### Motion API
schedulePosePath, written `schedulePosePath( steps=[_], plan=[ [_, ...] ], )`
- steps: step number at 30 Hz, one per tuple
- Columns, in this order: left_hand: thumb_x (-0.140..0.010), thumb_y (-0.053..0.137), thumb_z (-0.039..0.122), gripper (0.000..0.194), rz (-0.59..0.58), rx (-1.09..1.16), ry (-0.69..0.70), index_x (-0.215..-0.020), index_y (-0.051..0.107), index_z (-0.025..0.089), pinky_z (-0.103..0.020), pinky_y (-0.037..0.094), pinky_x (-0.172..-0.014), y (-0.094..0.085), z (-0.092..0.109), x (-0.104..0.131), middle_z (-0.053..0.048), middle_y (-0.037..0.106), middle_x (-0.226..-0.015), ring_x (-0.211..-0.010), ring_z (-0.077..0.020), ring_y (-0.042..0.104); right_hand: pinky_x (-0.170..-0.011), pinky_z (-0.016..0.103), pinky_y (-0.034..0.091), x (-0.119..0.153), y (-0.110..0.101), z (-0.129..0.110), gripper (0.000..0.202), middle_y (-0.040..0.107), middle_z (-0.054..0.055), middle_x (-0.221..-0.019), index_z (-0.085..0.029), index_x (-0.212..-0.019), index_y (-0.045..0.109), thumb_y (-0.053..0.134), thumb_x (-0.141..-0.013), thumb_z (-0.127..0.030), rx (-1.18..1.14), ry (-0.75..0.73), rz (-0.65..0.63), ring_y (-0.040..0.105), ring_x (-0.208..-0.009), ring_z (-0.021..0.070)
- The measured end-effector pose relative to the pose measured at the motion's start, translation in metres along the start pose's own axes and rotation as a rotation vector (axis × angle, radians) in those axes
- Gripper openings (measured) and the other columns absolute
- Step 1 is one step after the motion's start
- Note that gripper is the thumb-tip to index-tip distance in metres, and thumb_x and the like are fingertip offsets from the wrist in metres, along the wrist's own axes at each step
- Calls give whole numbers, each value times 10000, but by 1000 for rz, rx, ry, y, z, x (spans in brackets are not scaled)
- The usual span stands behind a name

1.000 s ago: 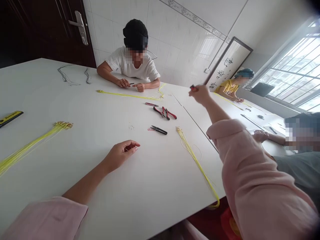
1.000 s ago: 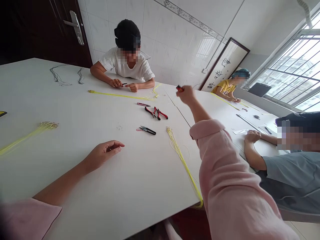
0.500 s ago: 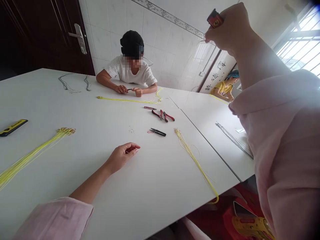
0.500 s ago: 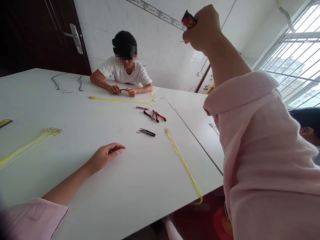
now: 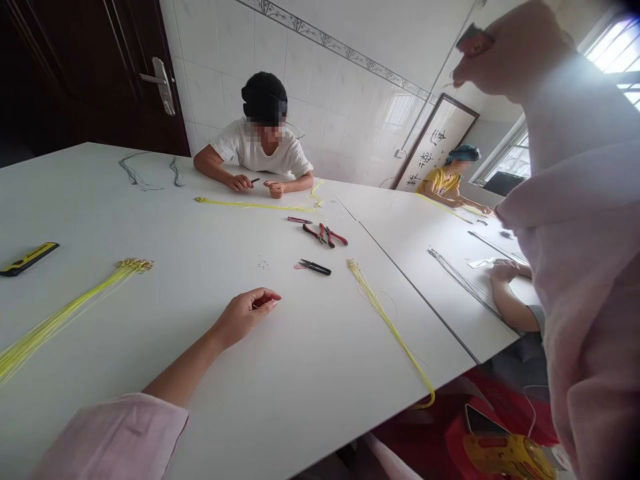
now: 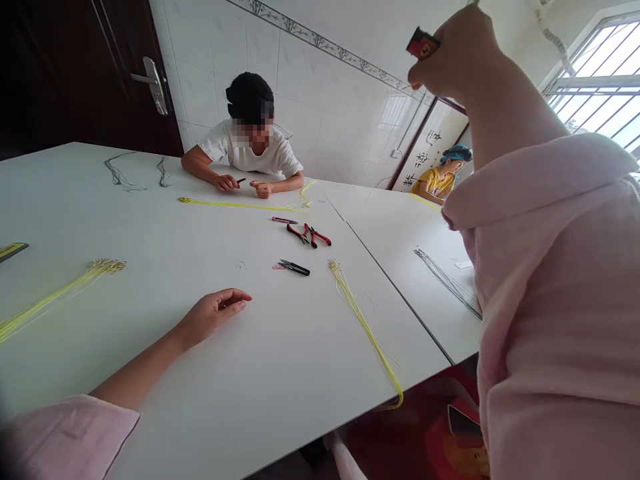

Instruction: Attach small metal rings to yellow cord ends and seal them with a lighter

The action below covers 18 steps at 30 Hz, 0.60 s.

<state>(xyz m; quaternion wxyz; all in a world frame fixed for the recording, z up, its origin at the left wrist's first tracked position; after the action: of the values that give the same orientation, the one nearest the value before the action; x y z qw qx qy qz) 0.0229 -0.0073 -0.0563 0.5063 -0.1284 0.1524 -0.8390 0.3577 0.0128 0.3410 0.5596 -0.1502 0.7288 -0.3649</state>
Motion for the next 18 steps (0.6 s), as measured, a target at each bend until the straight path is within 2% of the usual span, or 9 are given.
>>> schedulePosePath(
  steps=[3,5,6,7,9,11,14,16,18],
  plan=[
    [-768,530,595,444,3,-4,4,-1010,665,248,-355,472,-801,1,0,0,-55,655,-1008,-913,-233,564,-603,322,346,19,34,5,330,577,68,-800,-41,-873,700,646,-732,-335,100,-61,-287,520,-778,157],
    [-765,532,596,442,7,-15,5,-1004,671,252,-342,475,-780,1,-1,-1,-50,660,-993,-894,-226,566,-601,290,357,42,72,9,260,579,40,-728,-41,-828,709,659,-732,-278,82,-114,-455,496,-688,104],
    [-763,535,595,437,10,-17,7,-1000,675,254,-333,476,-766,1,-1,-1,-46,663,-984,-881,-221,567,-588,282,357,57,95,11,211,590,42,-707,-50,-829,711,654,-741,-233,70,-163,-633,476,-651,97],
    [-763,537,592,431,14,-17,11,-995,678,256,-325,475,-755,1,-2,-1,-44,665,-976,-869,-217,568,-566,271,352,71,116,13,159,592,35,-665,-72,-788,717,670,-723,-209,59,-185,-725,459,-609,93],
    [-765,539,583,422,16,-13,19,-990,680,255,-318,472,-743,0,-3,-1,-43,666,-965,-857,-212,568,-522,259,343,94,151,18,91,587,19,-607,-121,-714,721,693,-696,-206,45,-207,-824,443,-546,89],
    [-774,532,578,420,7,-14,19,-997,676,252,-324,469,-747,0,-4,-1,-46,662,-960,-852,-211,563,-500,255,341,108,176,24,45,587,9,-595,-157,-691,721,705,-679,-197,38,-217,-878,439,-519,90],
    [-786,524,574,412,-7,-21,12,-1005,669,257,-338,463,-768,0,-4,-2,-45,654,-963,-845,-207,551,-503,250,347,107,185,30,84,595,-1,-625,-185,-733,727,737,-652,-205,32,-227,-881,465,-547,101],
    [-790,527,571,401,-11,-19,4,-1007,667,264,-336,459,-777,0,-3,-2,-40,653,-971,-850,-204,547,-536,247,358,90,173,31,141,607,-1,-664,-182,-778,731,753,-648,-230,31,-233,-802,497,-606,111],
    [-791,530,569,393,-11,-19,-7,-1008,666,270,-330,457,-778,0,-3,-2,-35,654,-985,-867,-205,550,-589,254,369,64,147,29,224,623,11,-724,-146,-846,728,756,-665,-275,36,-231,-652,519,-679,120]
  ],
)
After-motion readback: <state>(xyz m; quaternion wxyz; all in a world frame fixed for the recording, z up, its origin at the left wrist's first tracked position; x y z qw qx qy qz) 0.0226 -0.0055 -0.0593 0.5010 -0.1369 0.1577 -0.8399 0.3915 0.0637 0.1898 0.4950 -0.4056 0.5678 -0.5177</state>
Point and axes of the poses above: each hand's wrist, its own x-axis away from the middle knuckle, its own y-axis out of the palm, z = x × y, the point moved 3 cm from there along -x, towards the middle knuckle
